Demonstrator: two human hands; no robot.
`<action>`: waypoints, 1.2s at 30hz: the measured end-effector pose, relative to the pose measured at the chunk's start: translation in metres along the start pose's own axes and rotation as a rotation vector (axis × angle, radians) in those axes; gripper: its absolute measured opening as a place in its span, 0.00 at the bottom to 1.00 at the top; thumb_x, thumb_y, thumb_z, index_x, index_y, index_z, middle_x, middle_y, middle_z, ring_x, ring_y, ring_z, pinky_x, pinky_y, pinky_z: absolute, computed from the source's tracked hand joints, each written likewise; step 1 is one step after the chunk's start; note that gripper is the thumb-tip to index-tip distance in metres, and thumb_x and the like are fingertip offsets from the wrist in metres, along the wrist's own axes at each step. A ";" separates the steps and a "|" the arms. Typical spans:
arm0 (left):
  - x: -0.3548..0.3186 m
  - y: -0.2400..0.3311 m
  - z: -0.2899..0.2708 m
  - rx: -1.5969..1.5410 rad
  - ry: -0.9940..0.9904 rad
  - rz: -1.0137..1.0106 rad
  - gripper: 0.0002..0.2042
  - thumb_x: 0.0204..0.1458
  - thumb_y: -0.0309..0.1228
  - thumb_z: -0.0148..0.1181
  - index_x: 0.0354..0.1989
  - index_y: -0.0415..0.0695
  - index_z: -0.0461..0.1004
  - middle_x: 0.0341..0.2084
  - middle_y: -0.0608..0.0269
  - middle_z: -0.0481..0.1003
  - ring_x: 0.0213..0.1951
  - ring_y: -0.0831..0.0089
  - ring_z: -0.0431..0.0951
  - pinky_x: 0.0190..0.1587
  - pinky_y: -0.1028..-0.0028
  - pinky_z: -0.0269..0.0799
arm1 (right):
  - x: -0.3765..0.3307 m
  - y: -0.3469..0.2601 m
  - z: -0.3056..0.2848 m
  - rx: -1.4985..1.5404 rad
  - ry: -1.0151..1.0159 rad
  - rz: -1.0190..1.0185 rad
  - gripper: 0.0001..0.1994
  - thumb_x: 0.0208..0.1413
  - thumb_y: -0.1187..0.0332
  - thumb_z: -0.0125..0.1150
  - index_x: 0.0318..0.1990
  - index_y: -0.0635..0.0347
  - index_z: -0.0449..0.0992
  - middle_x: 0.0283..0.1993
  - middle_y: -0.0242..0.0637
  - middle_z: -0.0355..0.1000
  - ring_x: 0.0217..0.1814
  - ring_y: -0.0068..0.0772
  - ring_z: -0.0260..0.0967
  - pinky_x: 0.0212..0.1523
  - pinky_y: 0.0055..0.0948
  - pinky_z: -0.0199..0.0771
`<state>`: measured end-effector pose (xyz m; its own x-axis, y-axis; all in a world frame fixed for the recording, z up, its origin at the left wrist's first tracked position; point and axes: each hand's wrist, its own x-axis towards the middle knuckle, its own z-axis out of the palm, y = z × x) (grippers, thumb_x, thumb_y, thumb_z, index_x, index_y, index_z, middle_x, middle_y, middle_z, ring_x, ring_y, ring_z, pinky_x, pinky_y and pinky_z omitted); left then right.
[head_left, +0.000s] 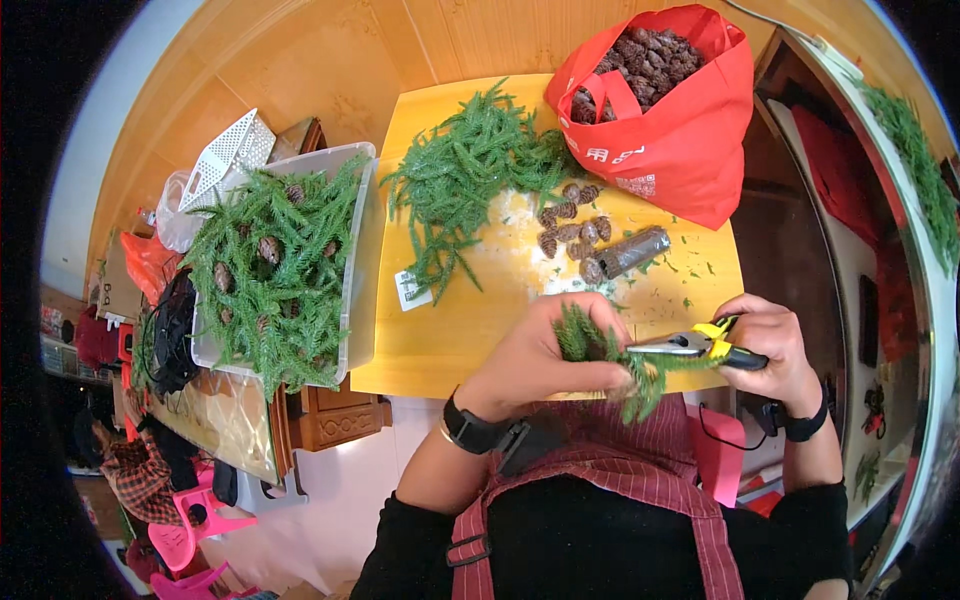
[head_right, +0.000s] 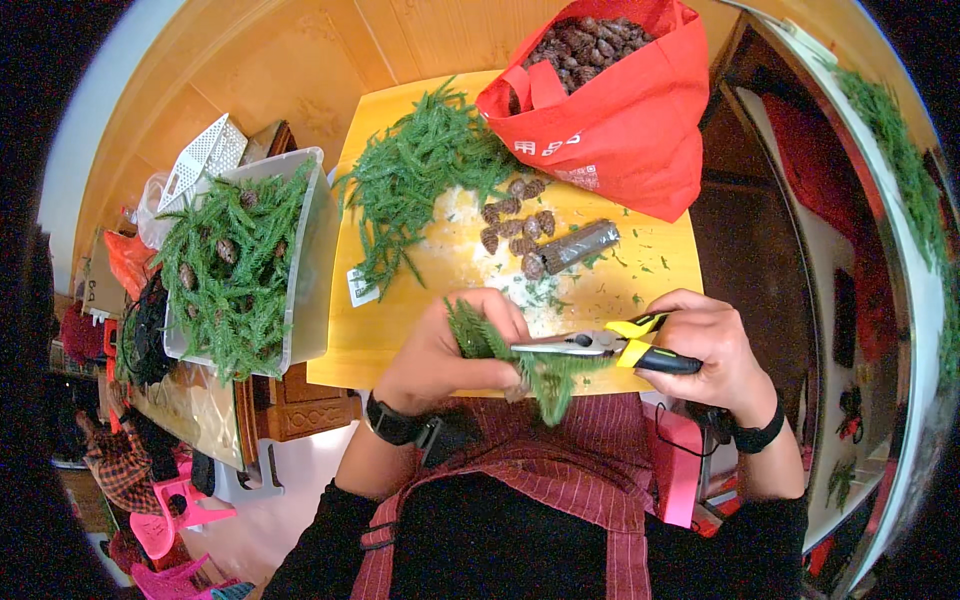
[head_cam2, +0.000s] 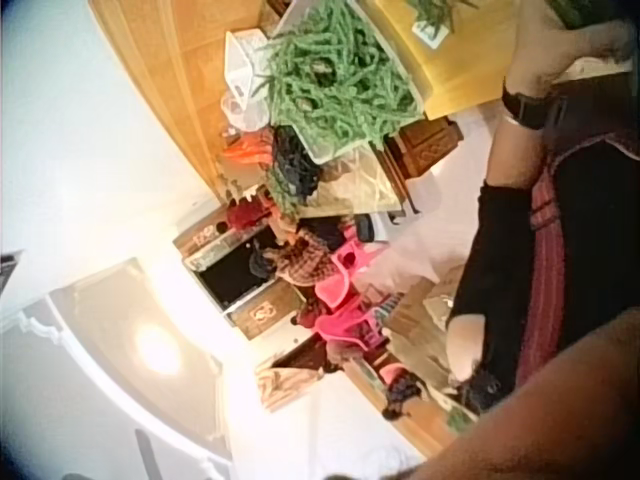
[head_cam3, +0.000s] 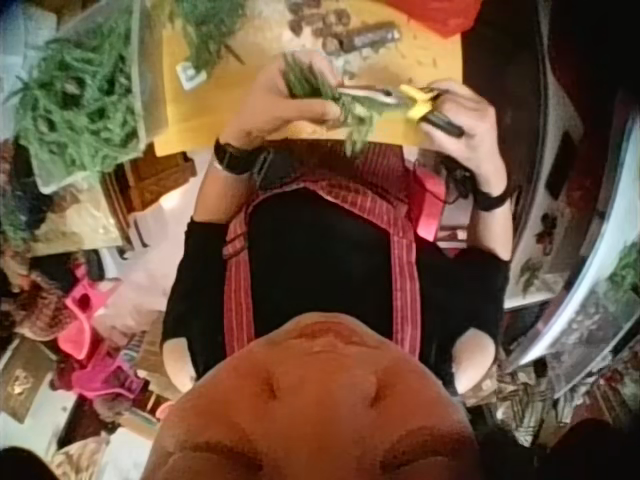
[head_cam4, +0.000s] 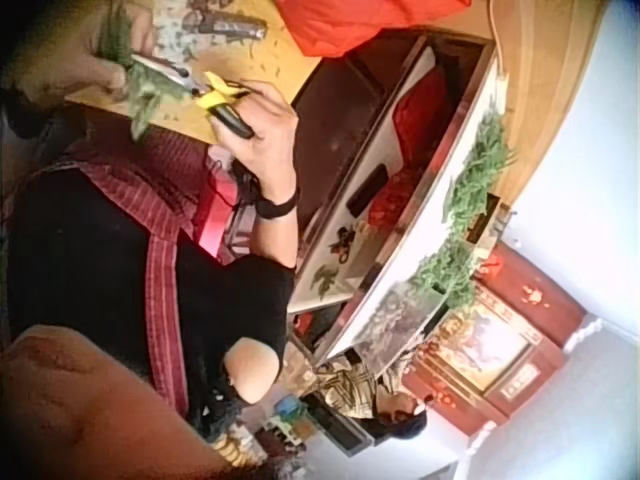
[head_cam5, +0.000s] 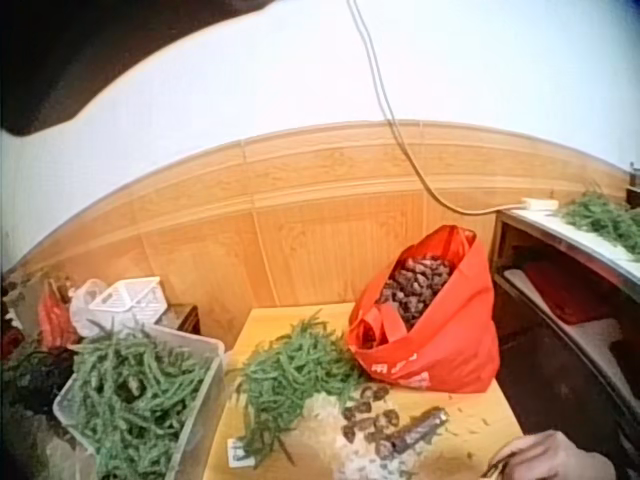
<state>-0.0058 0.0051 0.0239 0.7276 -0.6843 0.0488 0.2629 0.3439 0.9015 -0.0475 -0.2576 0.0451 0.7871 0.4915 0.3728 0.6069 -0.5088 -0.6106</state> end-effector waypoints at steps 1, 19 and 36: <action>0.000 0.001 -0.001 0.000 0.000 0.000 0.12 0.34 0.19 0.64 0.26 0.40 0.66 0.27 0.61 0.70 0.30 0.74 0.70 0.34 0.77 0.65 | 0.000 -0.002 0.000 0.000 0.000 0.000 0.10 0.33 0.70 0.66 0.15 0.61 0.68 0.16 0.35 0.64 0.26 0.41 0.68 0.35 0.33 0.71; 0.005 -0.005 -0.003 0.695 0.363 0.447 0.09 0.37 0.15 0.61 0.27 0.38 0.69 0.30 0.58 0.72 0.31 0.72 0.74 0.34 0.76 0.71 | 0.004 -0.039 0.002 0.158 -0.065 0.463 0.09 0.40 0.68 0.58 0.24 0.66 0.71 0.24 0.41 0.68 0.39 0.39 0.66 0.40 0.32 0.65; -0.002 0.008 -0.017 -0.002 0.119 0.123 0.10 0.39 0.17 0.61 0.28 0.39 0.67 0.32 0.61 0.71 0.35 0.77 0.71 0.36 0.77 0.68 | 0.011 -0.030 -0.053 0.018 -0.157 0.283 0.15 0.38 0.60 0.59 0.22 0.66 0.70 0.21 0.40 0.68 0.36 0.42 0.67 0.48 0.38 0.61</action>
<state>0.0055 0.0200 0.0236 0.8240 -0.5564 0.1071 0.1689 0.4217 0.8909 -0.0514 -0.2741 0.1046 0.8967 0.4363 0.0747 0.3632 -0.6287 -0.6876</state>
